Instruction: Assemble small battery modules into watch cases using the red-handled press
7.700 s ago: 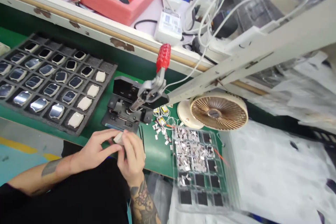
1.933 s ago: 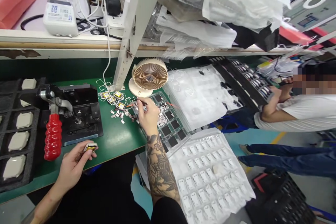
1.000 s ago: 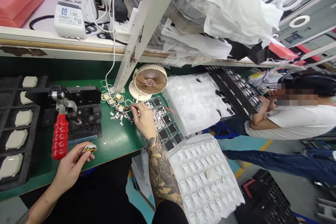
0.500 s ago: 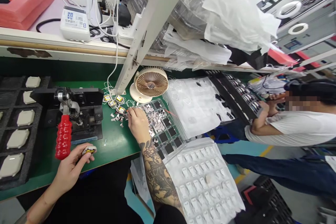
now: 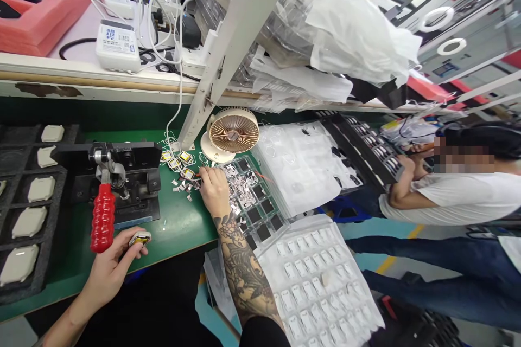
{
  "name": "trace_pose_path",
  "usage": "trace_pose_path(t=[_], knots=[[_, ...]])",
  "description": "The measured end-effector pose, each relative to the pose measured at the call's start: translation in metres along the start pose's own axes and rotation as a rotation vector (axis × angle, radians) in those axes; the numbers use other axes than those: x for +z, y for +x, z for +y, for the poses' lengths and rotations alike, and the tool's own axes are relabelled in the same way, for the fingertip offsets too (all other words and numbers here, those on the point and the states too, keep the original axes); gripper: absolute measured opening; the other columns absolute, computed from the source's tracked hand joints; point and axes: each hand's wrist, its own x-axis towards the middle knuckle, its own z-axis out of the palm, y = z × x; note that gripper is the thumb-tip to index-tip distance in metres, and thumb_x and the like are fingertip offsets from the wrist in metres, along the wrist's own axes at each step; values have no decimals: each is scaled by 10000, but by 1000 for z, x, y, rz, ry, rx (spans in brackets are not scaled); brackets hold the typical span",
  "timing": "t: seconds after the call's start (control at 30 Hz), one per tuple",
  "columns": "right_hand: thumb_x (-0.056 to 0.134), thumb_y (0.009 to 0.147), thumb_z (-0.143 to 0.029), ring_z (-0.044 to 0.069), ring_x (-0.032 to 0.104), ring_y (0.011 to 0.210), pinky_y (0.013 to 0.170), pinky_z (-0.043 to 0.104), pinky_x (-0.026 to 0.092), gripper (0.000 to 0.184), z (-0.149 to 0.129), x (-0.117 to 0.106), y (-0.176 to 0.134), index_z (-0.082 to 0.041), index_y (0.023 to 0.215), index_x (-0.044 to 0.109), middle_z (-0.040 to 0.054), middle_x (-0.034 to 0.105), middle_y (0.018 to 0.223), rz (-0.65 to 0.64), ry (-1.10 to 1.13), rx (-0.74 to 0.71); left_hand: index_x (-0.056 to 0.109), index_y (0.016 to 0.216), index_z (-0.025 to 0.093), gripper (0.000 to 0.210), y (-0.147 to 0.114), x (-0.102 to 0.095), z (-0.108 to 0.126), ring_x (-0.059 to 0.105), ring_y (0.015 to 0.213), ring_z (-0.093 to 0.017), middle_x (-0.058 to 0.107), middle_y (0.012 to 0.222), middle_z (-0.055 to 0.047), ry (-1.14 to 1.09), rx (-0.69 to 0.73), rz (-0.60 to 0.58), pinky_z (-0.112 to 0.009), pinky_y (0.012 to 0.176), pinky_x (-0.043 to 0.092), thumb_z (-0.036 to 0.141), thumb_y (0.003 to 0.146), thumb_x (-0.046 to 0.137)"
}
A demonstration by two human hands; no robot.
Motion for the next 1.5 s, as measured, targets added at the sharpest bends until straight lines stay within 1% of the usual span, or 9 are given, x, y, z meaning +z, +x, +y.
trace_pose_path(t=[0.23, 0.47, 0.6, 0.8, 0.97, 1.1, 1.2, 1.33, 1.5], knots=[[518, 1128, -242, 267, 756, 1072, 996, 459, 605, 275, 3, -4, 41, -236, 1236, 771, 121, 808, 1144, 235, 142, 122, 747, 1362, 244, 311, 6, 0, 9, 796, 892, -215, 825, 1059, -70, 3, 17, 14, -318, 818, 662, 401, 1117, 635], [551, 1132, -341, 257, 776, 1059, 993, 398, 621, 280, 1, 18, 107, -216, 1200, 792, 119, 815, 1175, 183, 225, 230, 788, 1268, 230, 295, 10, 3, 21, 790, 798, -200, 846, 1093, -85, 23, 65, 83, -308, 746, 663, 436, 1085, 682], [528, 1138, -334, 254, 771, 1041, 980, 409, 625, 301, -12, 6, 78, -203, 1172, 796, 124, 813, 1142, 211, 219, 286, 778, 1288, 229, 291, 9, 3, 18, 795, 824, -199, 840, 1158, -97, 10, 70, 75, -309, 755, 667, 418, 1091, 678], [651, 1069, -197, 243, 769, 1021, 918, 424, 642, 270, -56, -43, -12, -289, 1281, 790, 81, 802, 1112, 522, 330, 267, 728, 1358, 221, 327, 7, 0, 18, 809, 871, -207, 838, 1193, -107, 26, 41, 69, -317, 785, 676, 411, 1098, 672], [666, 1028, -105, 240, 746, 949, 825, 427, 624, 427, -111, -45, -85, -322, 1389, 734, 69, 792, 1083, 211, 423, 155, 631, 1389, 226, 366, 4, 0, 12, 833, 926, -229, 848, 1240, -120, 40, -28, 114, -350, 838, 695, 429, 1089, 687], [685, 1042, -216, 296, 713, 1105, 940, 503, 594, 353, -131, -34, -101, -276, 1388, 718, 108, 785, 1219, -30, 319, 205, 668, 1314, 233, 324, 3, -1, 9, 839, 986, -257, 841, 1256, -116, 156, -31, 74, -370, 880, 688, 443, 1070, 711], [697, 1051, -281, 287, 706, 1132, 958, 488, 585, 275, -113, -42, -86, -271, 1323, 740, 107, 771, 1256, -5, 359, 238, 688, 1292, 235, 297, 3, 0, 13, 829, 983, -253, 835, 1224, -103, 227, -2, 61, -366, 904, 668, 434, 1072, 705], [544, 1097, -195, 284, 691, 1157, 1021, 485, 562, 289, -49, -58, -40, -260, 1273, 763, 105, 770, 1227, 94, 260, 384, 701, 1230, 227, 240, 3, 0, 17, 775, 882, -219, 809, 1068, -67, 296, 67, 80, -323, 835, 618, 409, 1074, 696], [521, 1061, -130, 310, 650, 1144, 1019, 442, 506, 315, 8, -49, 7, -201, 1189, 800, 135, 763, 1173, -188, 29, 473, 720, 1225, 216, 245, 0, -5, 13, 750, 865, -208, 789, 1034, -60, 284, 87, 88, -307, 815, 603, 402, 1066, 707]])
